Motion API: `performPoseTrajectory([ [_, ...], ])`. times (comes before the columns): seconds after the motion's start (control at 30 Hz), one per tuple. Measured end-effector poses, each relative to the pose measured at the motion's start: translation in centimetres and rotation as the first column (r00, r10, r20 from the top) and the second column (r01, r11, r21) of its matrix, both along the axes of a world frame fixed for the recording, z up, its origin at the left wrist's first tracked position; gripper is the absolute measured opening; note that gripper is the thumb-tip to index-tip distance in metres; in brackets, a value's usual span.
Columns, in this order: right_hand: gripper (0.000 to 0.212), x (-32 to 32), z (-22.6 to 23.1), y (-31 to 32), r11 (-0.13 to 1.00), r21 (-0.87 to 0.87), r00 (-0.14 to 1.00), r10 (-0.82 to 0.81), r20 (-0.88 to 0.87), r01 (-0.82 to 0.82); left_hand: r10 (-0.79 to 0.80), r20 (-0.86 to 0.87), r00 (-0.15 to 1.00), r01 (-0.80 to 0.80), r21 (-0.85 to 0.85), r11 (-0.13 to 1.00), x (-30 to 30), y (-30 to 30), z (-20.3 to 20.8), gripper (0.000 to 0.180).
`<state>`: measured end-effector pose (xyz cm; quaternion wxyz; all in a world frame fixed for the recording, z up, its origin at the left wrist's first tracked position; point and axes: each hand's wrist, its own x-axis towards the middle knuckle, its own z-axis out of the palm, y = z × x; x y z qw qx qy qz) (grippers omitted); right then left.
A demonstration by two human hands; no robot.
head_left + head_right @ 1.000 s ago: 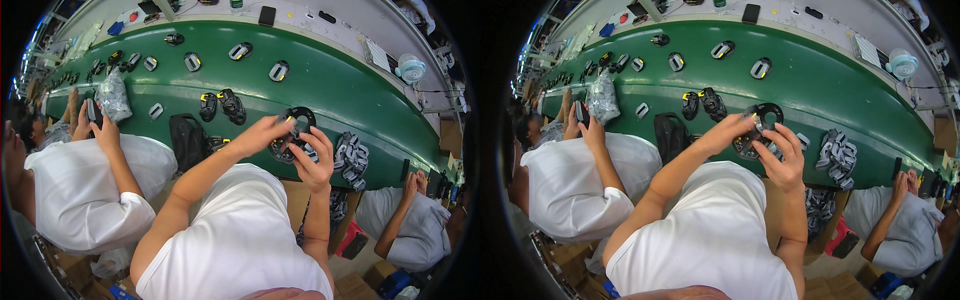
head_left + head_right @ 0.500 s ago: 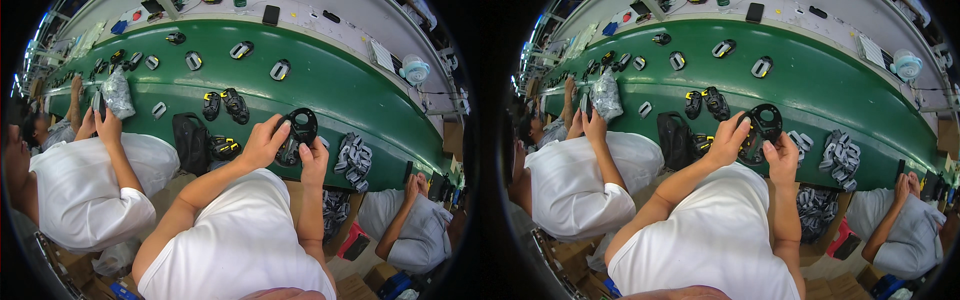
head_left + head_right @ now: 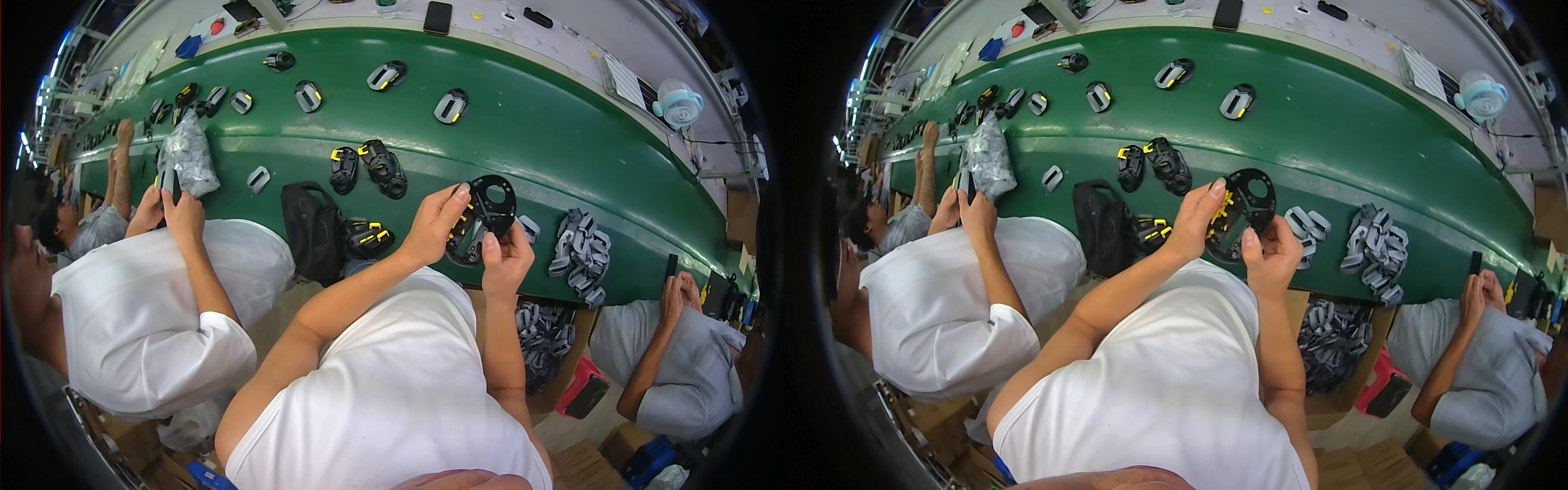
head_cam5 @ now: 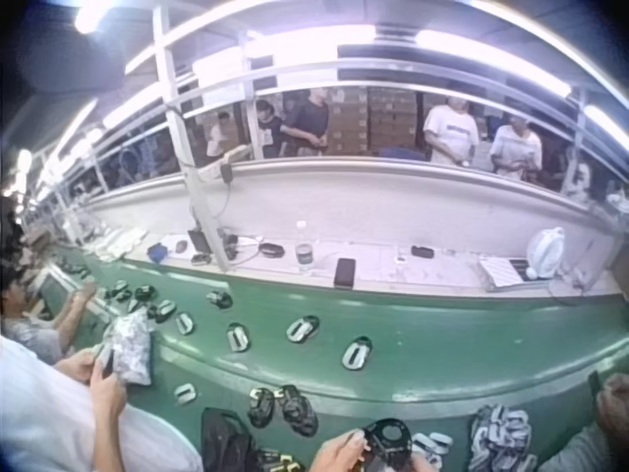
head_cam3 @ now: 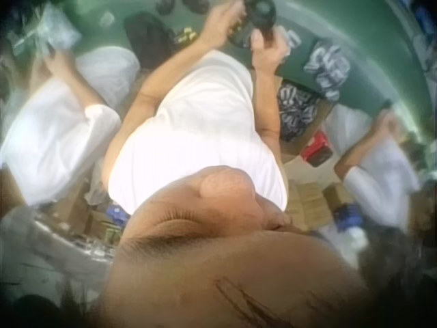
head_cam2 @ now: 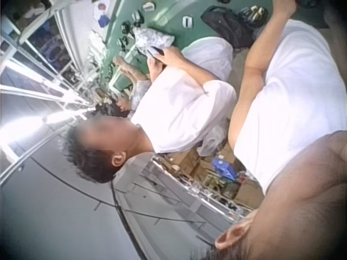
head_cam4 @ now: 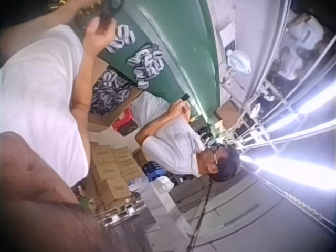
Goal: The person assembles plastic housing and internal electronics by hand on an assembly line, taking components from a cardboard box and fitting them together.
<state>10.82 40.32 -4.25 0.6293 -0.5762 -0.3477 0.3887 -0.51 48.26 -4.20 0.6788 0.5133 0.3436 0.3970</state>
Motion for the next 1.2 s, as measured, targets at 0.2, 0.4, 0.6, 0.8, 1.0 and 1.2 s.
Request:
performPoseTrajectory([
  [0.2,0.025,0.2,0.5,0.2,0.995,0.067,0.997,0.066,0.042,-0.068,-0.025,0.172,0.985,0.059,-0.196,0.979,0.2,-0.4,1.5,0.035],
  [0.4,0.024,0.1,-0.9,1.8,0.991,0.132,0.971,0.024,-0.237,0.008,0.048,0.017,0.999,-0.050,0.075,0.996,0.2,0.5,-0.8,0.035],
  [0.6,0.027,2.6,-5.7,5.9,0.976,-0.170,0.982,0.153,0.110,-0.134,0.135,-0.358,0.924,-0.089,0.143,0.986,-1.0,3.3,-5.0,0.042],
  [0.8,0.047,7.7,-11.4,15.7,0.955,-0.248,0.588,0.110,0.801,0.160,0.231,-0.792,0.565,-0.016,0.269,0.963,-7.6,5.3,-9.8,0.045],
  [1.0,0.048,8.5,-9.4,11.2,0.878,-0.445,0.582,0.458,0.672,-0.178,-0.049,-0.967,0.249,0.377,0.050,0.925,-12.2,2.7,-10.6,0.052],
  [1.2,0.067,9.6,-13.3,1.2,0.750,-0.637,0.123,0.659,0.742,-0.181,-0.014,-0.998,0.062,0.563,0.024,0.826,-12.7,-1.0,-13.2,0.060],
])
